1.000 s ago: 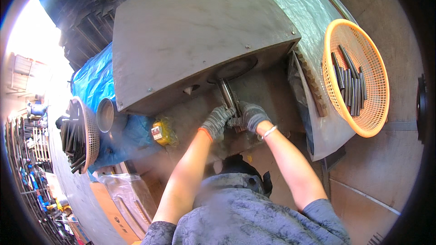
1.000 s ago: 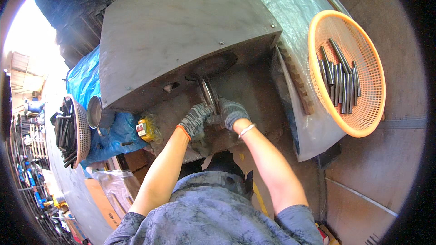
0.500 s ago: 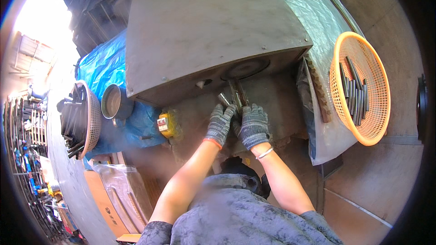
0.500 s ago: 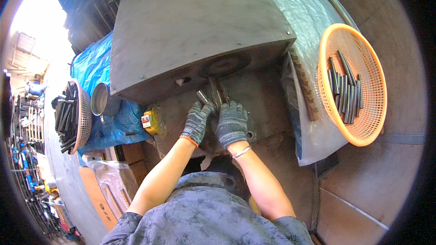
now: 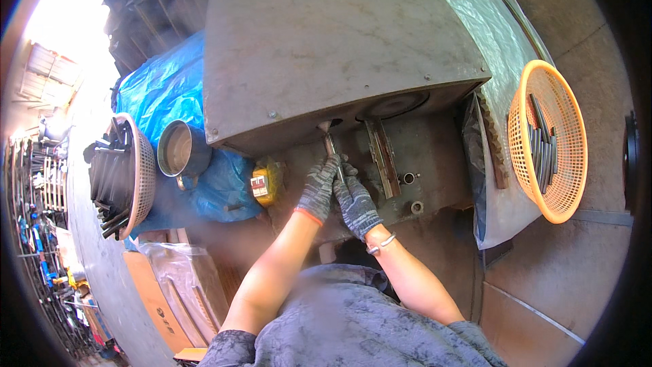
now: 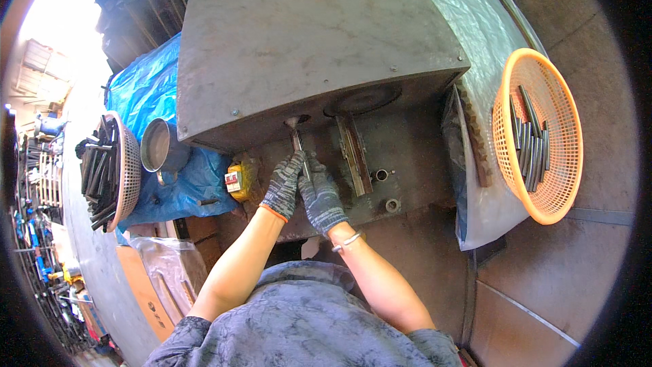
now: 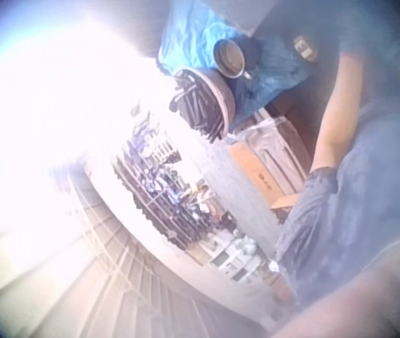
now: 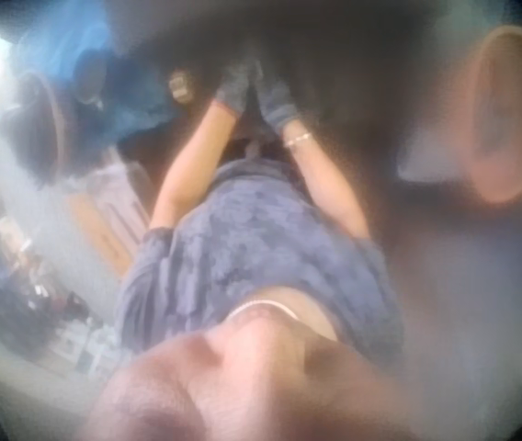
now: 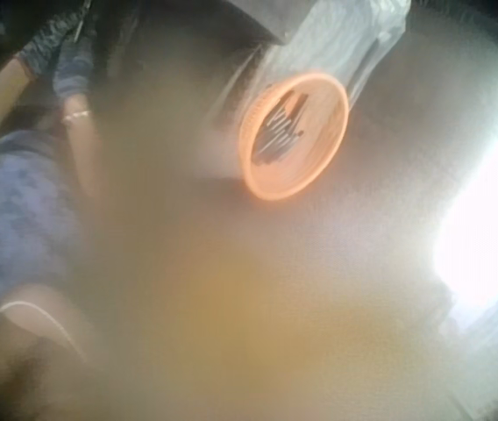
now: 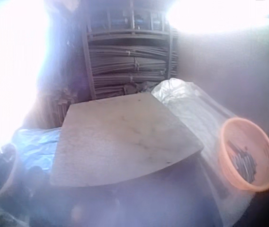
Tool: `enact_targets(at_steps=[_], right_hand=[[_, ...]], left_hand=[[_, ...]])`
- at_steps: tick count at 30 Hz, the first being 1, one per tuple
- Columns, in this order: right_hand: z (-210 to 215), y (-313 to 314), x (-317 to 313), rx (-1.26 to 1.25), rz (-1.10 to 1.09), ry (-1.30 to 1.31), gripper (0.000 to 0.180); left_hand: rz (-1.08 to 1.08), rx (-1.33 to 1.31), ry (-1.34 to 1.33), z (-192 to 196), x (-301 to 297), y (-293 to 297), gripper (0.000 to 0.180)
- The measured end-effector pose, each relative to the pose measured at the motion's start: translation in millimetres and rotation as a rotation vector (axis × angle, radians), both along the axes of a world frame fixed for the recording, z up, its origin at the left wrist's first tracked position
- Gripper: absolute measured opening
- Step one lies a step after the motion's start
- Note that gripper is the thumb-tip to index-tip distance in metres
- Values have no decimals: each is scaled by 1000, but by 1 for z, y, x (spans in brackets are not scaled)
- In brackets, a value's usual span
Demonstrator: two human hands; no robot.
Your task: The person uses a polishing machine to smooth the surface of metal pipes, holding them against the rotating wheel and then placing them in a basket.
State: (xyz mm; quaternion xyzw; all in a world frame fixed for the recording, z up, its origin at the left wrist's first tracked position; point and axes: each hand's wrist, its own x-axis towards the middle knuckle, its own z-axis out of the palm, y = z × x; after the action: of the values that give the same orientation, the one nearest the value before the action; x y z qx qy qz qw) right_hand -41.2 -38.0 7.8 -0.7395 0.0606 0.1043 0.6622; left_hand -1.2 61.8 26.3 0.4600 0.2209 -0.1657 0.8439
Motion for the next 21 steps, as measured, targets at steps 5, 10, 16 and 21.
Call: enact_targets(at_steps=[5,10,16,21], right_hand=[[-6,9,8,-223,-56,-153,38],[-2,14,10,-309,-90,-231,38],[5,17,11,-292,-80,-197,37],[1,14,12,-285,-66,-202,38]], left_hand=[[-44,-19,-12,-4,12,8,33],[-38,-71,-13,2,15,7,31],[-99,-76,7,-8,20,15,32],[-71,-28,35,-5,22,9,30]])
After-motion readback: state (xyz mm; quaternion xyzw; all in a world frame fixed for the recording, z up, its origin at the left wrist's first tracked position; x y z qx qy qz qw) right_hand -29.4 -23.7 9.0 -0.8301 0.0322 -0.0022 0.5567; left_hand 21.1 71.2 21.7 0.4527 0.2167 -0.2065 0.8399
